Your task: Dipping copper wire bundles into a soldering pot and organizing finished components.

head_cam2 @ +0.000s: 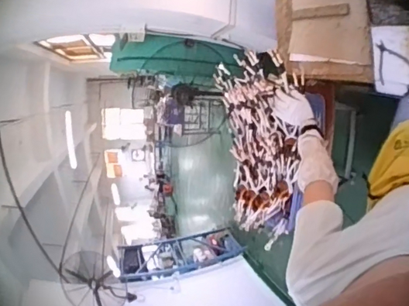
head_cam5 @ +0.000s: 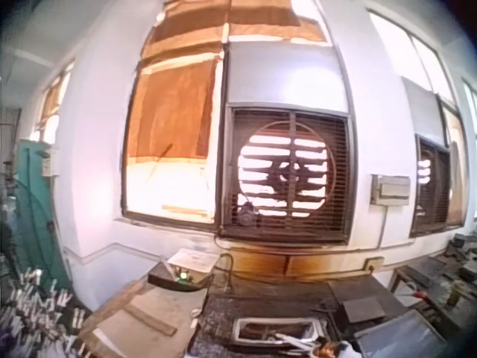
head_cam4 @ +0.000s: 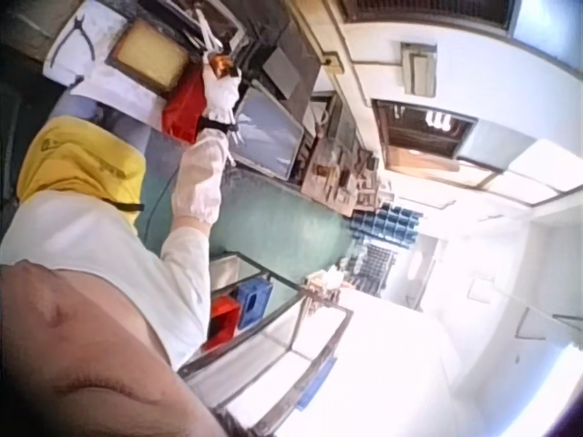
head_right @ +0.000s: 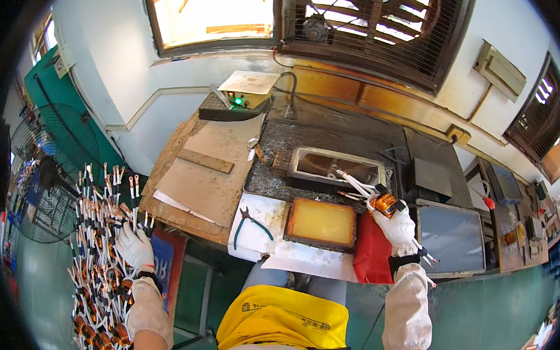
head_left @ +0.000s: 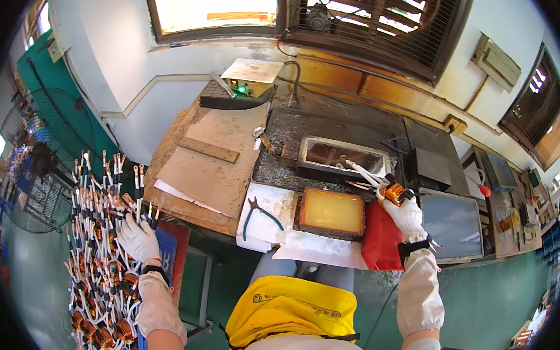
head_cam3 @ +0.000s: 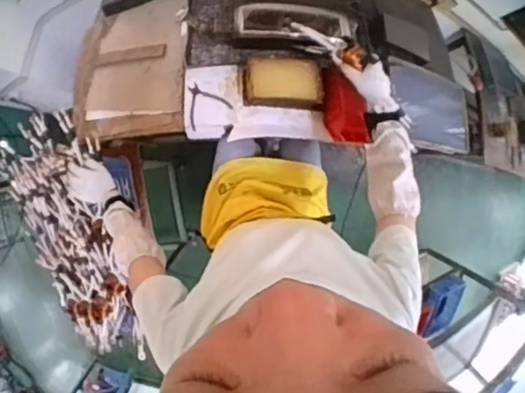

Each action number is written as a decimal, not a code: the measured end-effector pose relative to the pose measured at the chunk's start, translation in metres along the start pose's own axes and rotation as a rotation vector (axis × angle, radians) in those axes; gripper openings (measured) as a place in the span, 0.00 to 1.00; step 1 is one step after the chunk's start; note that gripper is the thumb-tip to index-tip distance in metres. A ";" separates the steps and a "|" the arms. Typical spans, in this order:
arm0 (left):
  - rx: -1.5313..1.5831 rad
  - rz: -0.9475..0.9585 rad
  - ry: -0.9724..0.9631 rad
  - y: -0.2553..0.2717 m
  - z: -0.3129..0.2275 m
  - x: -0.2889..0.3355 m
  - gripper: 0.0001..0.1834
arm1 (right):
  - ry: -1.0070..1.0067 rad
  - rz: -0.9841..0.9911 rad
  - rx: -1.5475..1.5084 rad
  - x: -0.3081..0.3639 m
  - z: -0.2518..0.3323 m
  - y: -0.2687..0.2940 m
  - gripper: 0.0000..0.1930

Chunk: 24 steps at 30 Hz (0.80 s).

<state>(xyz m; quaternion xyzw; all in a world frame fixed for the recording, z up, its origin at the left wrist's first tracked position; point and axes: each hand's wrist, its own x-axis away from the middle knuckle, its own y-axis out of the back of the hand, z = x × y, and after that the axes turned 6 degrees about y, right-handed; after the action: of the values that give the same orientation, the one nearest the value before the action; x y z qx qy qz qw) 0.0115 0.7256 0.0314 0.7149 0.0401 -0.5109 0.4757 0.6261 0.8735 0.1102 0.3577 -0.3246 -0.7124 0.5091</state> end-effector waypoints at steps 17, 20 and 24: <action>0.012 -0.050 0.015 0.005 -0.005 -0.001 0.23 | -0.084 -0.021 -0.009 0.003 0.002 -0.011 0.28; 0.014 -0.073 0.024 0.003 -0.005 -0.002 0.22 | -0.052 -0.053 -0.022 0.000 -0.009 -0.019 0.28; 0.026 -0.095 0.030 0.005 -0.005 -0.002 0.23 | 0.001 -0.059 -0.068 -0.005 -0.021 -0.025 0.27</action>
<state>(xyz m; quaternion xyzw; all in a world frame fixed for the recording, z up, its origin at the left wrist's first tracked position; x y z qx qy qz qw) 0.0170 0.7271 0.0362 0.7261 0.0747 -0.5226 0.4406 0.6322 0.8827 0.0795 0.3502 -0.2893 -0.7374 0.4999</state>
